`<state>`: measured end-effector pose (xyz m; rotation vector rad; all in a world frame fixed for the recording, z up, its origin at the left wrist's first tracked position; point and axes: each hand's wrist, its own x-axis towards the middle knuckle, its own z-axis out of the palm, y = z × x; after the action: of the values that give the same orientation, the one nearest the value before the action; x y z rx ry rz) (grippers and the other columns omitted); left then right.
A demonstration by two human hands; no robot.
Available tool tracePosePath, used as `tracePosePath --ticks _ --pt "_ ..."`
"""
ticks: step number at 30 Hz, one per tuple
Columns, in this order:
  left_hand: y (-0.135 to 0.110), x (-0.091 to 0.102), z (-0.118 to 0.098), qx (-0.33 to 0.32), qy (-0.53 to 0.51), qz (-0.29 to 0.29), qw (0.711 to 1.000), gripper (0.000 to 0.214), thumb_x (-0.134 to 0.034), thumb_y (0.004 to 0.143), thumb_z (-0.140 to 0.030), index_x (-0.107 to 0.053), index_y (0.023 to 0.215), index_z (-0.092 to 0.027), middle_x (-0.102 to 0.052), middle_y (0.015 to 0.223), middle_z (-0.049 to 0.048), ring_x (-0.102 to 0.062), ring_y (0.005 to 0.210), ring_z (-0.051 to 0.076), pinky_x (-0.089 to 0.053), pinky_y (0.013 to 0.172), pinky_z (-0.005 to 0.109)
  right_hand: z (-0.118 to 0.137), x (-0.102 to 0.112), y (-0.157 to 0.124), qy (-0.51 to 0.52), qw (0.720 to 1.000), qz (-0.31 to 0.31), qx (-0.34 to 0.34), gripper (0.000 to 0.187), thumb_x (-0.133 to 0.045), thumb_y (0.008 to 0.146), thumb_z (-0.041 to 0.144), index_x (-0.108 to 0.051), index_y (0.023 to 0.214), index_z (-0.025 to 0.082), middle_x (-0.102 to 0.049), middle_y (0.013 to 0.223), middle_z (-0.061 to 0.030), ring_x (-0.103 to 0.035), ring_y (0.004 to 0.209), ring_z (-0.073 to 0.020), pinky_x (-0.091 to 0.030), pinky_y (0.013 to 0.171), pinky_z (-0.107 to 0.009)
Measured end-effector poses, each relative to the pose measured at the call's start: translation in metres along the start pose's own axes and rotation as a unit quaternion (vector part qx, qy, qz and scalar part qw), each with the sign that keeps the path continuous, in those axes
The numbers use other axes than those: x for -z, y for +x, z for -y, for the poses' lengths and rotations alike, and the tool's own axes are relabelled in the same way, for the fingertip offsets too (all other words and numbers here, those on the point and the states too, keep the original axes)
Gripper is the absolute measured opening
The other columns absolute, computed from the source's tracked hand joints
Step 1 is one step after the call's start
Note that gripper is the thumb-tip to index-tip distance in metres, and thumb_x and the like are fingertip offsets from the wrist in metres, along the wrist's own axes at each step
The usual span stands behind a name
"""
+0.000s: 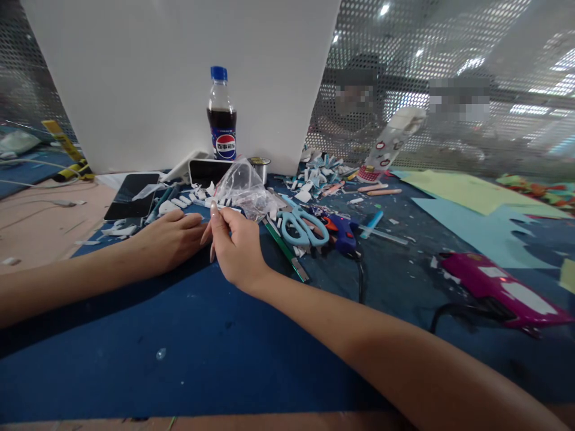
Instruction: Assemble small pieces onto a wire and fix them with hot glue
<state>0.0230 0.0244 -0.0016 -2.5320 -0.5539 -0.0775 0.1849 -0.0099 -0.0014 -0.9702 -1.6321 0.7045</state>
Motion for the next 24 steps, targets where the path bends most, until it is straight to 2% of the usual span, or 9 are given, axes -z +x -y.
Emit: tracePosePath --ticks 4,8,13,16,18,20,21,22,24 --pt "0.001 0.000 -0.001 -0.005 -0.002 0.014 1.000 0.020 -0.044 0.083 -0.010 -0.061 0.088 -0.016 -0.063 0.085 0.0082 -0.048 0.083 0.022 -0.028 0.061 0.034 -0.001 0.000 0.000 -0.001 1.000 -0.005 0.001 0.037 -0.041 0.092 0.031 -0.049 0.058 0.018 -0.045 0.041 0.0068 -0.046 0.037 -0.0054 -0.040 0.048 -0.019" --pt "0.000 -0.004 0.003 -0.003 -0.047 -0.004 0.999 0.021 -0.044 0.082 -0.012 -0.060 0.096 -0.015 -0.062 0.088 0.0089 -0.048 0.083 0.022 -0.029 0.061 0.034 -0.001 0.000 0.000 0.001 1.000 -0.007 -0.009 0.038 -0.041 0.092 0.031 -0.048 0.057 0.018 -0.045 0.041 0.0067 -0.044 0.035 -0.0052 -0.039 0.044 -0.019" --pt "-0.001 -0.005 0.006 -0.013 -0.018 0.015 1.000 0.021 -0.041 0.085 -0.015 -0.060 0.093 -0.015 -0.060 0.093 0.0102 -0.047 0.082 0.021 -0.031 0.063 0.033 0.001 0.000 0.000 0.005 1.000 -0.009 -0.013 0.037 -0.041 0.092 0.031 -0.049 0.058 0.018 -0.044 0.040 0.0068 -0.044 0.035 -0.0054 -0.038 0.043 -0.019" --pt "-0.004 -0.004 0.006 0.006 -0.045 -0.010 0.999 0.021 -0.036 0.087 -0.013 -0.057 0.091 -0.012 -0.057 0.086 0.0102 -0.046 0.076 0.020 -0.033 0.064 0.032 0.001 0.001 0.000 0.014 1.000 -0.015 -0.021 0.036 -0.042 0.091 0.032 -0.049 0.059 0.018 -0.043 0.040 0.0067 -0.044 0.035 -0.0058 -0.039 0.043 -0.019" --pt "-0.009 -0.002 0.006 0.058 -0.102 -0.049 0.992 0.023 -0.031 0.089 -0.014 -0.053 0.084 -0.013 -0.053 0.080 0.0085 -0.043 0.072 0.018 -0.036 0.065 0.031 0.000 0.001 0.001 0.015 0.999 -0.019 -0.023 0.036 -0.042 0.091 0.032 -0.049 0.058 0.018 -0.043 0.040 0.0065 -0.044 0.035 -0.0061 -0.039 0.042 -0.020" --pt "-0.013 0.000 0.003 0.141 -0.202 -0.101 0.964 0.024 -0.028 0.091 -0.016 -0.047 0.076 -0.016 -0.049 0.077 0.0060 -0.041 0.069 0.016 -0.038 0.065 0.030 0.000 0.002 0.001 0.009 1.000 -0.020 -0.020 0.037 -0.042 0.091 0.032 -0.049 0.058 0.019 -0.043 0.041 0.0063 -0.045 0.036 -0.0065 -0.039 0.043 -0.020" --pt "-0.015 0.001 0.001 0.191 -0.267 -0.122 0.937 0.023 -0.028 0.091 -0.019 -0.044 0.074 -0.017 -0.047 0.075 0.0044 -0.041 0.068 0.015 -0.039 0.064 0.029 0.000 0.002 0.000 0.003 1.000 -0.019 -0.016 0.036 -0.042 0.091 0.031 -0.049 0.058 0.019 -0.043 0.041 0.0063 -0.045 0.036 -0.0065 -0.039 0.043 -0.021" --pt "-0.017 0.003 -0.001 0.241 -0.340 -0.133 0.899 0.021 -0.029 0.091 -0.022 -0.041 0.073 -0.019 -0.045 0.072 0.0025 -0.040 0.065 0.014 -0.039 0.061 0.027 0.001 0.002 0.000 -0.006 1.000 -0.016 -0.009 0.036 -0.041 0.092 0.031 -0.049 0.058 0.019 -0.043 0.042 0.0061 -0.045 0.036 -0.0066 -0.040 0.044 -0.021" --pt "-0.017 0.006 -0.006 0.323 -0.498 -0.126 0.794 0.023 -0.032 0.090 -0.030 -0.039 0.071 -0.020 -0.041 0.066 -0.0008 -0.039 0.059 0.011 -0.040 0.055 0.025 0.002 0.003 -0.001 -0.038 0.999 -0.011 0.016 0.036 -0.040 0.092 0.029 -0.048 0.058 0.019 -0.045 0.044 0.0050 -0.047 0.039 -0.0077 -0.041 0.047 -0.023"
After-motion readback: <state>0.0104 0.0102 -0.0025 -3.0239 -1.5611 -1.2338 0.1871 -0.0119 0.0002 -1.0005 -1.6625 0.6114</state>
